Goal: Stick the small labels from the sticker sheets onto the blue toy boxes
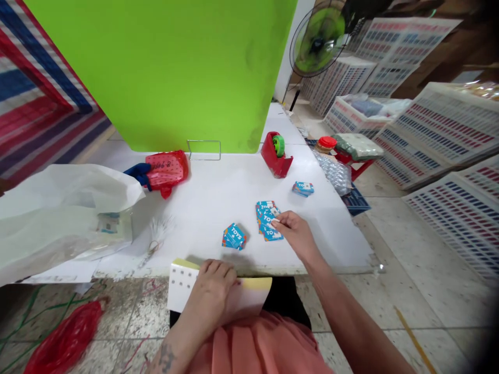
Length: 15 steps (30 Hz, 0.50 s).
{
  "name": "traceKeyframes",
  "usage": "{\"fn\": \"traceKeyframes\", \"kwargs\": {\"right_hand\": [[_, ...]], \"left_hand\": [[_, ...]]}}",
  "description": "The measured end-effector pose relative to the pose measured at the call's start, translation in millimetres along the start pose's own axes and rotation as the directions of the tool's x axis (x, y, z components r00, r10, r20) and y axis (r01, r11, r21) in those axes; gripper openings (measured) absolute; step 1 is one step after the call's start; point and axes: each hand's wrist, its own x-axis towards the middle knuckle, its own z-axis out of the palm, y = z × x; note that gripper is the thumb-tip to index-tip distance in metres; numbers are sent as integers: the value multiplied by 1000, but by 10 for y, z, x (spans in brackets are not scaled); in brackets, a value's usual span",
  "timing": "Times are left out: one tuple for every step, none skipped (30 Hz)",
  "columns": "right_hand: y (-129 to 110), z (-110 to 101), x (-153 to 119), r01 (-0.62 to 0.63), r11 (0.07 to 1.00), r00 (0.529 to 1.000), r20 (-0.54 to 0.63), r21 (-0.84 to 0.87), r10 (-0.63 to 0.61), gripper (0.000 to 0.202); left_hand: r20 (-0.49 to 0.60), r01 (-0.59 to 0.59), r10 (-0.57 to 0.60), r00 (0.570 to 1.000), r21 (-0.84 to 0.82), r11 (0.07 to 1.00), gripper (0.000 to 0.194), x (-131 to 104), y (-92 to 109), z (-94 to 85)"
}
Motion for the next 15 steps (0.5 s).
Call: {"fn": "traceKeyframes", "kwargs": {"right_hand": [[26,-77,24,-11,1000,1000,9,-11,11,24],[54,-144,46,-23,999,999,28,-26,24,28],[83,-198,65,-31,998,998,58,-45,34,31],[112,-238,82,-34,997,995,93,-70,41,32],[143,-265,100,-30,994,991,128,-102,43,30],[173,-280,119,-21,990,987,158,-140,43,26],[202,-285,139,-9,983,983,179,-181,42,20],[228,-284,158,2,974,979,200,-226,44,16],[247,-280,175,16,962,976,213,-274,44,14],[256,-275,185,44,944,976,215,-328,29,13],[251,-269,184,90,917,979,202,-389,-10,12],[229,-261,167,147,880,982,174,-452,-75,14],[188,-248,130,210,834,977,143,-511,-158,18],[129,-229,70,269,787,962,119,-556,-245,22],[55,-198,-11,322,747,941,110,-581,-320,23]], "left_hand": [[10,10,-10,1000,-12,1000,11,-2,10,0],[21,18,-17,1000,-22,1000,12,-2,20,-1],[29,21,-20,999,-31,999,13,-2,30,-5],[38,20,-19,999,-39,999,14,-1,39,-10],[46,19,-17,999,-46,999,14,-1,46,-16],[54,20,-17,998,-48,999,14,-1,50,-22],[60,23,-20,998,-46,999,14,-1,53,-28],[64,27,-25,998,-39,999,14,-2,54,-34],[65,33,-31,997,-29,999,14,-3,54,-39],[67,40,-39,997,-20,999,14,-3,53,-45],[68,47,-46,997,-13,999,14,-2,52,-50],[70,56,-55,996,-7,998,15,2,52,-56],[72,68,-68,995,1,998,16,9,54,-62],[73,82,-83,994,10,997,17,20,56,-68],[70,97,-98,993,19,995,18,35,60,-74]]}}
